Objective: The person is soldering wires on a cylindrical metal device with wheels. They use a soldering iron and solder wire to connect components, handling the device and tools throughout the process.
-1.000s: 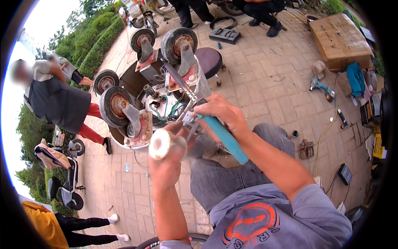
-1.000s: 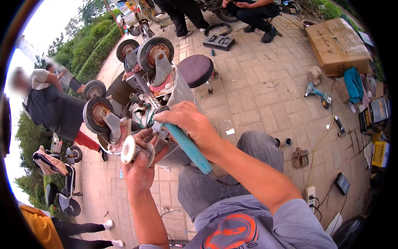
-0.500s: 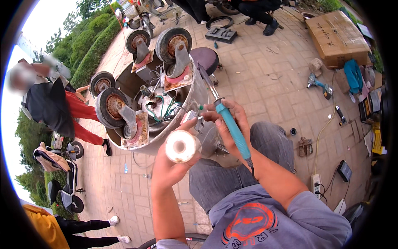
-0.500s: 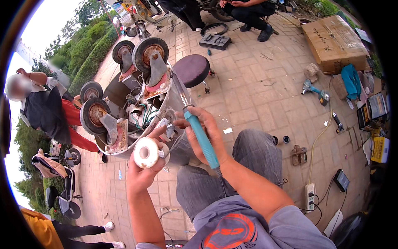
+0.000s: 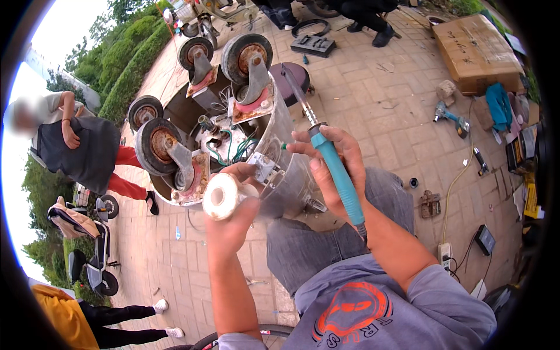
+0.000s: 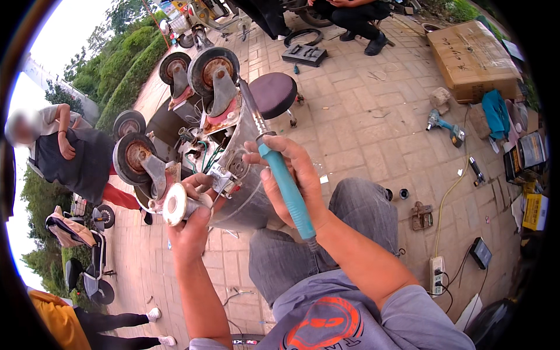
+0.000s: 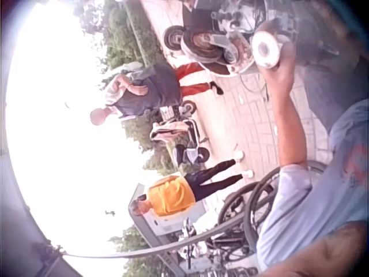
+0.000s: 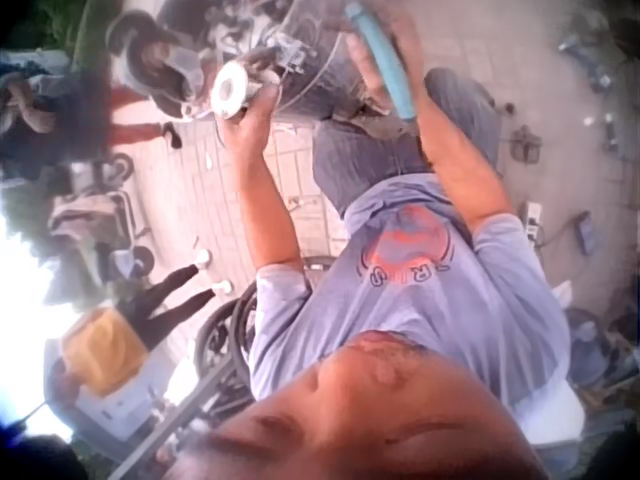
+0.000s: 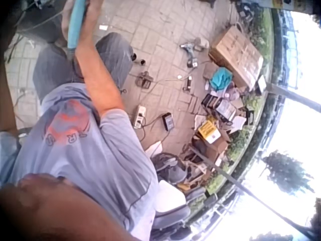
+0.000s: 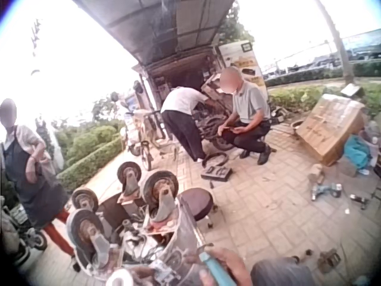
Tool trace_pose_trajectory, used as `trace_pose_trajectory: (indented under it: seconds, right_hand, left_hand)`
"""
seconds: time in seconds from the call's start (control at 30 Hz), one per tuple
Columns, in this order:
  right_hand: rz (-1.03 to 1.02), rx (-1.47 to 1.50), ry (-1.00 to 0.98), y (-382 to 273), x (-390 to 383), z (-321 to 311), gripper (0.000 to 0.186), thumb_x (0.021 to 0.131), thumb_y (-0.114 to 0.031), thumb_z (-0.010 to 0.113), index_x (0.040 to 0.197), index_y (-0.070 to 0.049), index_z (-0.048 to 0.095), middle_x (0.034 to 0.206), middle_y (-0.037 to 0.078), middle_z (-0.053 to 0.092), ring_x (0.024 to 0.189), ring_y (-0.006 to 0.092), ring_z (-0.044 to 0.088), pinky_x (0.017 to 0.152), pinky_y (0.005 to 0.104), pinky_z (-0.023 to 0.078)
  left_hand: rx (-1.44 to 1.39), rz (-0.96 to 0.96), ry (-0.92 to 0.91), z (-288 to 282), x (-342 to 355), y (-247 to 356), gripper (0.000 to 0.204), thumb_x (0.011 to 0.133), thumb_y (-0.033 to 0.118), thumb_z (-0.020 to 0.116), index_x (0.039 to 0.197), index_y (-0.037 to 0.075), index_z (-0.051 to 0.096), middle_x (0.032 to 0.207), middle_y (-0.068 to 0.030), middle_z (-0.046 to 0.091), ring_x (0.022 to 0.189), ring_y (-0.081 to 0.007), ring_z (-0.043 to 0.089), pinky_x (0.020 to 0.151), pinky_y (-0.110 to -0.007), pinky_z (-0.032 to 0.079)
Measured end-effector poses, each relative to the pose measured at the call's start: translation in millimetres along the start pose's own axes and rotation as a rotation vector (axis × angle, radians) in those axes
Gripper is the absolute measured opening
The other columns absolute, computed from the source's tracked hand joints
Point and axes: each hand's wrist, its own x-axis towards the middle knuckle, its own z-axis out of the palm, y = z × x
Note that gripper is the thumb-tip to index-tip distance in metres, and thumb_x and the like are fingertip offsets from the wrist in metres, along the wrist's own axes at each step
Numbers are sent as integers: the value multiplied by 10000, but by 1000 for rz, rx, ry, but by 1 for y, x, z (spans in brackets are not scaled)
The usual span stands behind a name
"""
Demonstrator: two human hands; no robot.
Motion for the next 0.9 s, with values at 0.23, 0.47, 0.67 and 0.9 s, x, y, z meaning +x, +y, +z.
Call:
trace_pose_trajectory:
  seconds: [0.23,0.47,0.67,0.9]
  right_hand:
    - [-92,-57,-27,-12,7,-1,483,901,102,505,1358,-5,392,1232,223,601,1111,283,638,964,397,504]
    - [-233,-148,-78,-44,1,-15,477,880,-142,703,1273,41,505,1032,225,671,856,242,680,738,335,553]
    - [-222,-293,-250,-81,-17,-50,530,898,-307,695,1252,65,565,758,133,611,593,147,557,490,276,425]
    - [-187,-389,-142,-87,-36,-47,367,725,-72,726,1061,36,626,728,95,610,532,170,552,454,280,432]
  left_hand:
    - [-97,-29,65,-7,5,4,415,727,24,737,1071,51,508,1236,-156,520,1103,-311,587,893,-482,556]
    - [-40,26,78,-14,3,-1,407,749,18,696,1125,24,540,1224,-156,556,1049,-199,557,875,-372,544]
    - [31,56,79,-20,3,-2,391,744,55,733,1083,18,542,1191,-142,572,1002,-168,574,823,-324,524]
    - [5,34,100,-10,3,0,365,728,26,711,1048,13,535,1171,-139,576,919,-150,598,782,-315,531]
